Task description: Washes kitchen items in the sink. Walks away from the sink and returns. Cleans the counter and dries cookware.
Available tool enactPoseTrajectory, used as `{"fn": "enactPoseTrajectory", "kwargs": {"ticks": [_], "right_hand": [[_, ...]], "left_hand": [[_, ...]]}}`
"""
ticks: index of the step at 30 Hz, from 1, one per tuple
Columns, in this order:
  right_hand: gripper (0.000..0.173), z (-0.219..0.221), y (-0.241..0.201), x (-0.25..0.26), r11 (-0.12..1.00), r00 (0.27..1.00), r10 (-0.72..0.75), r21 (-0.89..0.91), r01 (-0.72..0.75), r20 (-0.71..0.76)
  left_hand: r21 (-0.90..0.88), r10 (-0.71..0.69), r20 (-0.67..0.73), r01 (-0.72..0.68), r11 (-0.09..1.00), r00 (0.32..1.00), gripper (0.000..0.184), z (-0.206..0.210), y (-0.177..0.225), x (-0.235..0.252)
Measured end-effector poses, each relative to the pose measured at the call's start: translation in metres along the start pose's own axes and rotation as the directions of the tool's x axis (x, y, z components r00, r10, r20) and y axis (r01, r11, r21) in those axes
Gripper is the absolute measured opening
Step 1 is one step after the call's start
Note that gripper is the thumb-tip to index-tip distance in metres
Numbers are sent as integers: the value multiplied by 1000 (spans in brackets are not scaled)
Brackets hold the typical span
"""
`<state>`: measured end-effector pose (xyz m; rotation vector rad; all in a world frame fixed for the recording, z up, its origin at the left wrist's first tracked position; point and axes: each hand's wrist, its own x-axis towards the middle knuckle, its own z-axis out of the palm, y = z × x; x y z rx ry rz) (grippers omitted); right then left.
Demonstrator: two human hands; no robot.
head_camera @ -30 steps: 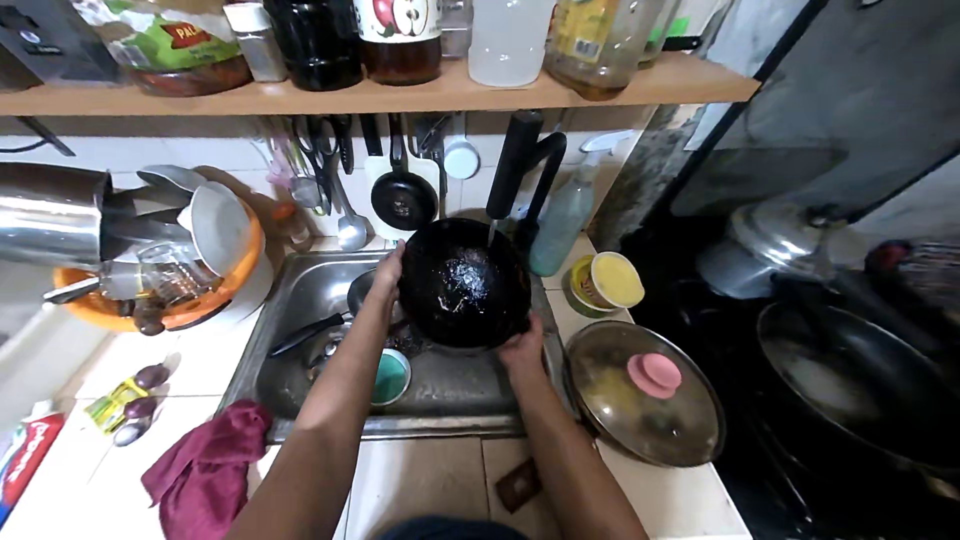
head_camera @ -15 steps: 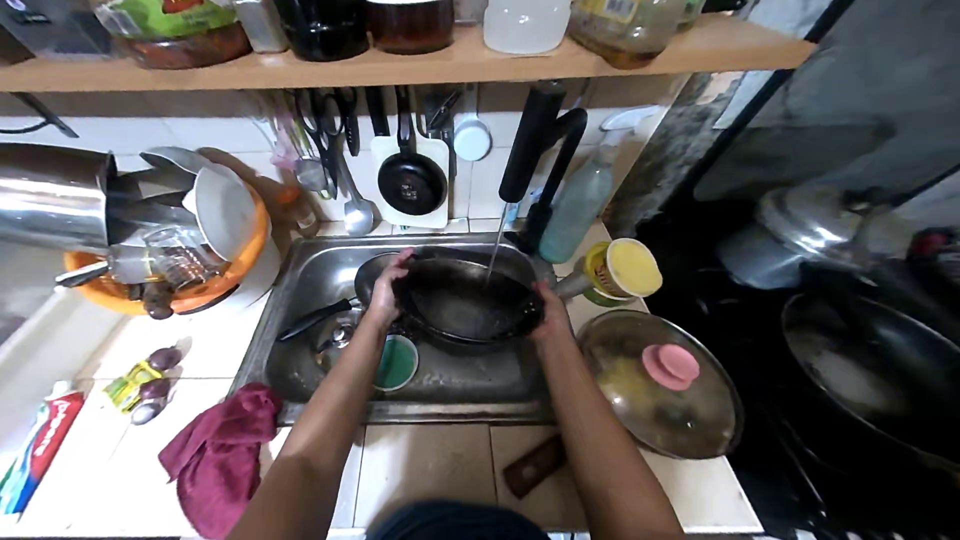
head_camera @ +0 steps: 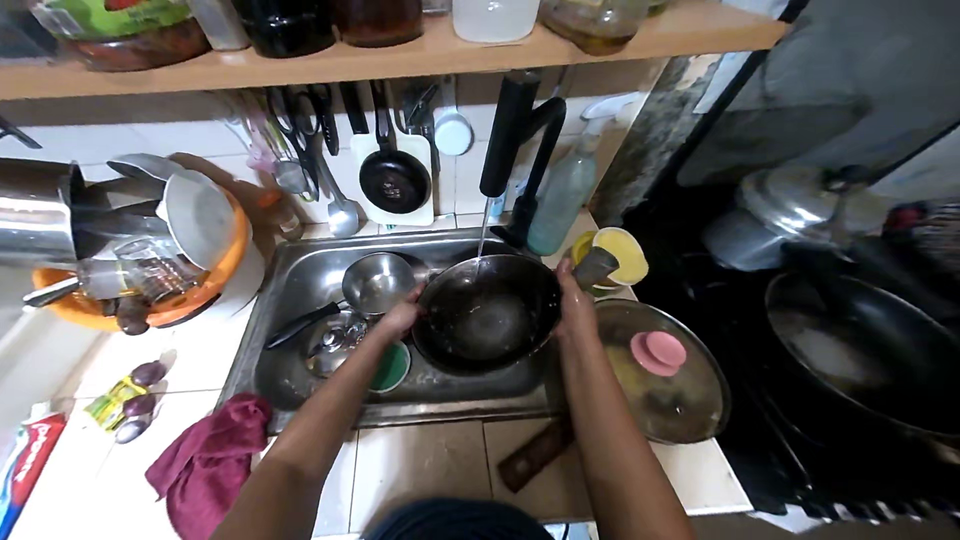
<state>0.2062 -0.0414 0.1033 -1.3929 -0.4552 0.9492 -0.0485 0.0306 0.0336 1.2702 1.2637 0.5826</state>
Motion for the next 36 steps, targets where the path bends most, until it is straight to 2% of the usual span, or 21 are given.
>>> {"fn": "enactPoseTrajectory", "kwargs": {"ticks": [1,2,4,6,7,8,9,11,13,14,17,19,20,22,24,26,28,30,32,34,36], "right_hand": [[48,1,0,-3,999,1000,-25,-27,24,-19],[46,3,2,-5,997,998,-58,-51,56,-35],[39,6,11,-7,989,991,-129,-72,126,-44],[38,9,21,-7,988,988,-147,-45,145,-55],[37,11,26,-8,989,987,-145,-33,143,-65],[35,13,30,-9,990,987,-143,-19,142,-73],[34,15,33,-11,990,987,-142,0,142,-72],[32,20,39,-14,990,989,-132,37,135,-61],[32,22,46,-15,985,988,-153,78,155,-33],[32,22,52,-14,977,982,-186,100,187,-20],[44,20,64,-8,952,958,-281,140,272,49],[51,14,62,-4,943,940,-325,111,315,99],[52,10,60,-1,935,928,-353,90,344,119],[54,2,53,4,909,897,-417,46,415,145],[57,-6,49,9,858,837,-508,31,513,204],[59,-9,47,14,771,749,-625,26,636,222],[57,-7,46,15,732,718,-667,-2,681,198],[55,-3,44,6,771,770,-621,-60,634,147],[52,2,46,-1,823,829,-554,-102,559,74],[46,9,49,-7,876,881,-473,-98,472,9],[33,16,46,-18,940,941,-337,-66,335,-29]], "left_hand": [[204,32,11,-34,978,999,69,2,0,3],[437,61,24,-66,897,998,68,5,-1,8],[785,95,33,-85,614,995,78,12,-3,18],[927,65,27,-49,373,998,97,20,-5,25],[953,57,25,-41,301,998,103,26,-7,28],[956,53,22,-37,291,998,104,34,-9,31],[936,42,18,-31,351,999,102,44,-8,34],[842,8,-13,7,539,1000,97,69,2,38],[750,63,-47,-6,661,997,92,94,11,45],[722,134,-49,-57,690,990,88,105,12,49],[598,425,59,-373,710,903,68,130,11,46],[349,548,193,-579,737,814,58,144,16,27],[218,556,279,-616,757,783,55,148,19,11],[84,510,455,-605,792,730,55,144,22,-22],[175,488,569,-677,715,662,59,131,0,-33],[372,428,603,-712,595,673,58,110,-29,-26],[565,286,595,-644,516,751,58,83,-41,-9],[723,143,509,-512,464,849,61,60,-41,12],[838,61,364,-355,413,930,68,44,-38,32],[885,92,160,-184,427,983,76,39,-36,47],[868,182,-89,-13,496,979,83,49,-33,56]]}}
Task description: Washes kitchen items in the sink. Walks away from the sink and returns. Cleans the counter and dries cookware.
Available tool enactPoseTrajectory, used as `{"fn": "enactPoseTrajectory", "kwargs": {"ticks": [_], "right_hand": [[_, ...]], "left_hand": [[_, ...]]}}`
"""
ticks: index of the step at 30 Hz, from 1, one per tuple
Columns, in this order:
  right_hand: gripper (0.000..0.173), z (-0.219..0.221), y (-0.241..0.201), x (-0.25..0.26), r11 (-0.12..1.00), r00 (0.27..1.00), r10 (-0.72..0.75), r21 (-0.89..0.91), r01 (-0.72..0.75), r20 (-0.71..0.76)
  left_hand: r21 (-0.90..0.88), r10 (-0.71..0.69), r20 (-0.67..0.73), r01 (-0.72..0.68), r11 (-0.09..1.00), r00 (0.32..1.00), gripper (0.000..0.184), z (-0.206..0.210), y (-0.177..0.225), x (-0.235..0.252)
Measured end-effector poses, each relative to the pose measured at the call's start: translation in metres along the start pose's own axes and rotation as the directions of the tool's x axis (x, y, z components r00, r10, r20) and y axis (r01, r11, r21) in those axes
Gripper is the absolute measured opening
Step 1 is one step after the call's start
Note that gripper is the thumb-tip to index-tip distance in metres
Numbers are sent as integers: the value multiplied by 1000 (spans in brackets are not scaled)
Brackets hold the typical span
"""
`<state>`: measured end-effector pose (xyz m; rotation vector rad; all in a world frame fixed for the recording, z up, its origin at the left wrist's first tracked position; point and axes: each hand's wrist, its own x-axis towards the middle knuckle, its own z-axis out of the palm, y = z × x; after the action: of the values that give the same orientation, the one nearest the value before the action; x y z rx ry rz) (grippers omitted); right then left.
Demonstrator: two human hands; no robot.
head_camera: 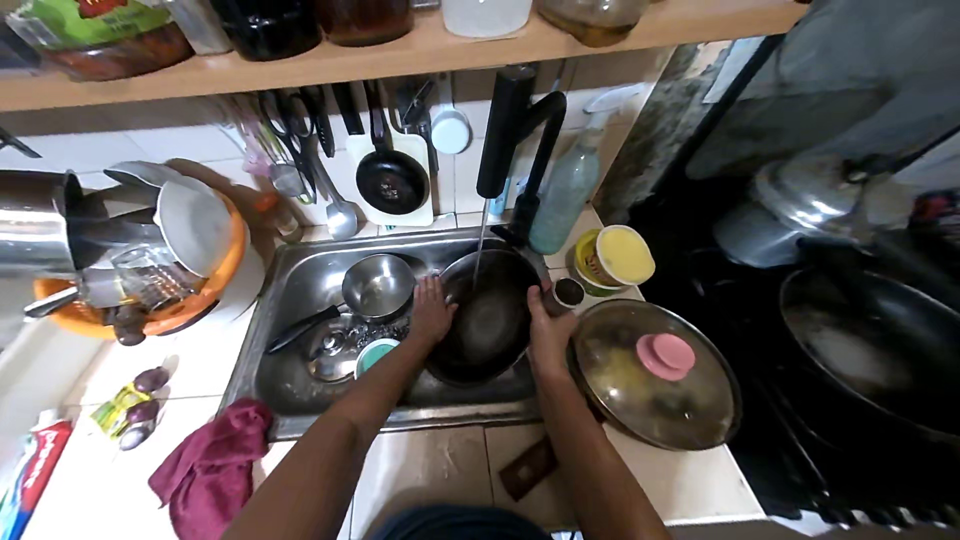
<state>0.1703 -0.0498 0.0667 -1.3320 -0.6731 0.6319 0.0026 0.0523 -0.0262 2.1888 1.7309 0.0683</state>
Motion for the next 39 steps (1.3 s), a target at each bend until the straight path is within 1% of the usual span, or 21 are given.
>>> {"fn": "enactPoseTrajectory", "kwargs": {"ticks": [3,5,6,8,10,13,15,17,19,22,24,25,27,29,31,32,33,35,36,37,39], "right_hand": [[28,6,-7,-13,988,989,145,53,-144,-2],[22,8,-2,-16,986,991,137,97,-137,10],[14,9,1,-15,985,992,129,117,-129,5],[10,6,7,-12,983,991,133,129,-133,5],[17,0,12,-6,983,989,147,116,-144,-16],[40,-12,18,-1,989,991,124,84,-120,-43],[50,-17,20,-2,994,995,91,72,-87,-49],[49,-18,22,-2,998,999,25,54,-23,-37],[44,-15,21,0,999,1000,-12,45,14,-28],[38,-8,13,0,994,997,50,101,-43,-64],[33,-3,8,0,983,989,118,152,-104,-84],[32,-1,5,-1,974,983,164,174,-148,-82],[29,3,5,-3,954,969,234,214,-212,-80],[27,6,11,-3,933,962,261,276,-232,-75],[27,8,16,-3,912,961,270,336,-236,-57],[28,7,18,-5,907,960,276,344,-243,-52],[31,6,19,-7,904,957,286,344,-254,-45],[35,5,21,-8,889,953,302,365,-277,-12],[36,6,23,-9,876,949,314,382,-293,9],[36,8,23,-11,866,946,322,396,-304,21],[34,11,25,-13,859,950,307,414,-301,52]], "left_hand": [[-186,-102,-169,70,980,980,91,10,31,10],[-297,3,-159,-51,954,987,84,12,53,8],[-332,124,-128,-160,930,984,79,13,63,3],[-365,440,-45,-425,828,897,70,15,74,-14],[-423,639,84,-553,718,765,70,12,74,-37],[-477,663,392,-475,739,638,66,-8,56,-77],[-390,590,535,-443,807,605,61,-18,32,-87],[-177,475,595,-471,864,648,63,-19,7,-73],[54,337,545,-434,899,768,66,-19,-11,-46],[204,128,312,-198,959,941,75,-22,-8,-14],[109,36,77,-44,993,996,82,-16,9,0],[23,2,-8,-2,1000,1000,84,-13,21,6],[-132,-8,-58,0,991,998,86,-8,46,14],[-204,208,-47,-213,955,977,80,-8,67,13],[-203,471,-15,-464,862,882,74,-15,79,12],[-176,489,-16,-484,857,872,73,-18,81,11],[-138,417,-52,-420,897,907,74,-19,83,11],[-101,89,-162,-106,989,983,77,-25,89,14],[-117,-55,-169,35,992,984,79,-29,93,18],[-145,-101,-190,74,987,977,81,-29,96,20],[-237,54,-261,-118,964,964,75,-20,103,11]]}}
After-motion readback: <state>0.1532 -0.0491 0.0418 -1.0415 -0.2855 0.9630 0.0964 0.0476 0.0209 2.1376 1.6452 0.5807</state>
